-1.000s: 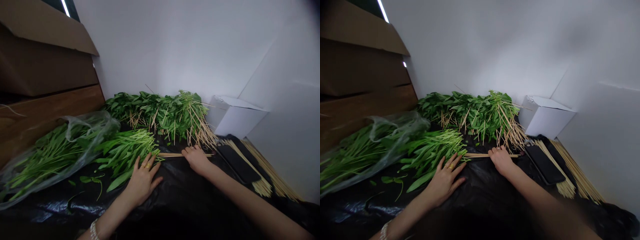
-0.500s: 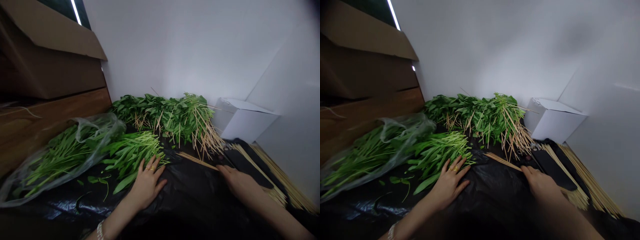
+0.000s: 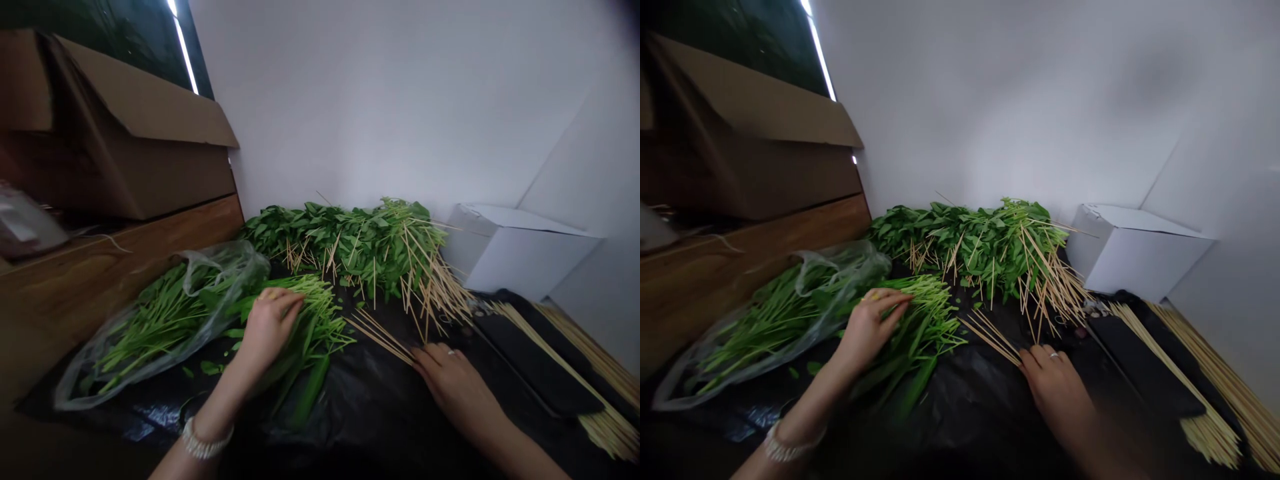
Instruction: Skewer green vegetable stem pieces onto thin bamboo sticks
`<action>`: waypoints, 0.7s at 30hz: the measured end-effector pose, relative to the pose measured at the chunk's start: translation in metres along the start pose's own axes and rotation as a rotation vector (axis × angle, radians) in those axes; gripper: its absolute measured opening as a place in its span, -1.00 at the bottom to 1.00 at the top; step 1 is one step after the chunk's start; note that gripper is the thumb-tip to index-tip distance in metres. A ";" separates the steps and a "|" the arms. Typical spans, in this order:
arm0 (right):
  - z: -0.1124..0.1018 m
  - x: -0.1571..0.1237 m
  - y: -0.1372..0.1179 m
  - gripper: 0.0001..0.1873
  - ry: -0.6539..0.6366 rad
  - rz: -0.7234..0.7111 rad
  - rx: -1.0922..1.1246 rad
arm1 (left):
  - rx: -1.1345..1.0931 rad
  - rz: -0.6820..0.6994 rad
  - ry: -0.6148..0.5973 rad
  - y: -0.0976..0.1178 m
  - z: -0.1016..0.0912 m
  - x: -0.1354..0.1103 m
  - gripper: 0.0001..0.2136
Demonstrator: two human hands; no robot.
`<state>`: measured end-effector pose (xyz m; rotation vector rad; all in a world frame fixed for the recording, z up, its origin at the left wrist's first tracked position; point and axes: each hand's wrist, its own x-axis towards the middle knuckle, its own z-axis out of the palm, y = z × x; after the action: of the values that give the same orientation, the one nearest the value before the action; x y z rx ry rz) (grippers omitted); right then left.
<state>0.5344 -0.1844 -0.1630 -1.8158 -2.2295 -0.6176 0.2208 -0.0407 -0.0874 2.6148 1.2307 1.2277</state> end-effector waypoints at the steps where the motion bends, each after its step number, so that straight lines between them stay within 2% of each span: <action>1: -0.003 0.006 -0.002 -0.85 0.014 0.001 0.019 | 0.051 -0.039 -0.008 -0.008 0.002 0.009 -0.81; 4: -0.004 0.024 -0.014 -0.88 0.011 0.015 0.083 | 0.204 -0.103 -0.083 -0.018 0.014 0.026 -0.83; 7: 0.002 0.037 -0.028 -0.90 -0.032 0.033 0.076 | 0.342 -0.152 -0.134 -0.015 0.029 0.030 -0.87; 12: 0.008 0.044 -0.037 -0.83 -0.056 0.049 -0.017 | 0.399 -0.163 -0.110 -0.010 0.039 0.029 -0.82; 17: 0.002 0.045 -0.040 -0.86 -0.056 0.083 -0.039 | 0.298 -0.178 -0.082 -0.016 0.037 0.033 -0.86; 21: -0.007 0.049 -0.040 -0.88 0.000 0.121 -0.043 | -0.020 -0.247 0.041 -0.023 0.021 0.049 -0.84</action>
<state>0.4838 -0.1503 -0.1449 -1.9532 -2.1031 -0.6467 0.2382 0.0140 -0.0774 2.3461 1.4854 1.2448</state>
